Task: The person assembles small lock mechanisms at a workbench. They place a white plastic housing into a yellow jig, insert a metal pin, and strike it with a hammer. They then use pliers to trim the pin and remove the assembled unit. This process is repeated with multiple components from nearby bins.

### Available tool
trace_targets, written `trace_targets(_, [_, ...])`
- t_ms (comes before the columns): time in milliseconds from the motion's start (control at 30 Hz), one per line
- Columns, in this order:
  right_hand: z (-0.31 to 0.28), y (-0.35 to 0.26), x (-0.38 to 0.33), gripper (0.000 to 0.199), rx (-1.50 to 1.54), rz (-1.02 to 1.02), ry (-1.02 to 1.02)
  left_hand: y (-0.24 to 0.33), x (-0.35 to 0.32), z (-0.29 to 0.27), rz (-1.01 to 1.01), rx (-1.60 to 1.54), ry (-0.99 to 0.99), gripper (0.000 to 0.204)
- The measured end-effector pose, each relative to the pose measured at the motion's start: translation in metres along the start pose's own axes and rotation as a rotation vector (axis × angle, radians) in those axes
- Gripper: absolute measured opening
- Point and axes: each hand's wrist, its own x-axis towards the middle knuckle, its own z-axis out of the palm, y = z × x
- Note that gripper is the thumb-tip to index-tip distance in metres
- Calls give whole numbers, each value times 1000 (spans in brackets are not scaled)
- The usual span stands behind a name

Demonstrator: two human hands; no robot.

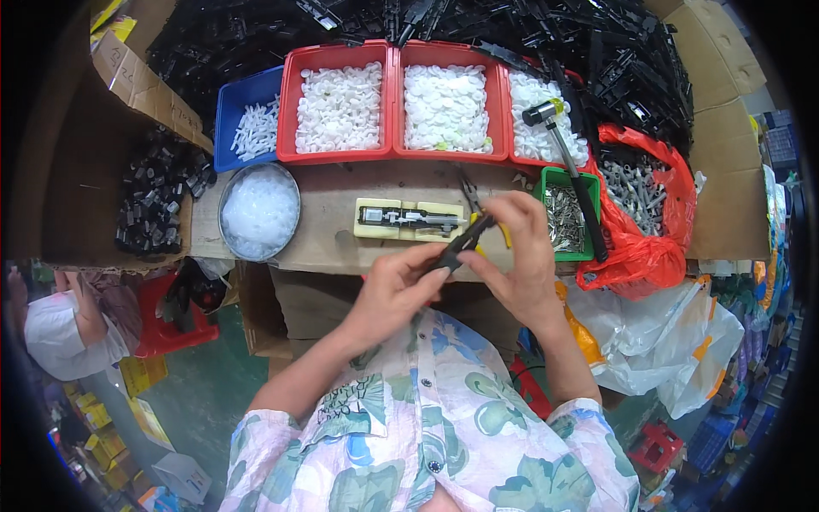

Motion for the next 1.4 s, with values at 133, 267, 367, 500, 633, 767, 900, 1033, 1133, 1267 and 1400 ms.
trace_targets(133, [-4,1,-4,45,-194,-262,-173,26,-3,-23,-148,44,-67,31])
trace_targets(267, [5,1,-2,36,-230,-338,-215,30,-8,-35,-139,107,-47,30])
trace_targets(367, [13,2,9,33,-122,-334,-228,32,-10,-43,-111,83,-34,31])
trace_targets(500, [18,0,19,32,-68,-337,-243,33,-13,-52,-93,25,-2,30])
trace_targets(633, [26,9,27,32,-106,-272,-237,29,-11,-63,74,156,237,34])
trace_targets(767, [38,13,32,31,-177,-219,-200,17,-10,-81,338,322,458,34])
trace_targets(900, [44,9,36,29,-230,-207,-238,19,-12,-83,312,273,487,30])
trace_targets(1033, [42,8,37,28,-283,-215,-247,16,-11,-82,307,296,480,27])
trace_targets(1133, [40,11,37,28,-293,-208,-260,17,-11,-79,297,319,482,26])
trace_targets(1267, [42,13,36,27,-276,-179,-273,18,-10,-75,301,340,477,26])
trace_targets(1400, [44,9,37,25,-294,-181,-276,18,-10,-72,332,422,462,26])
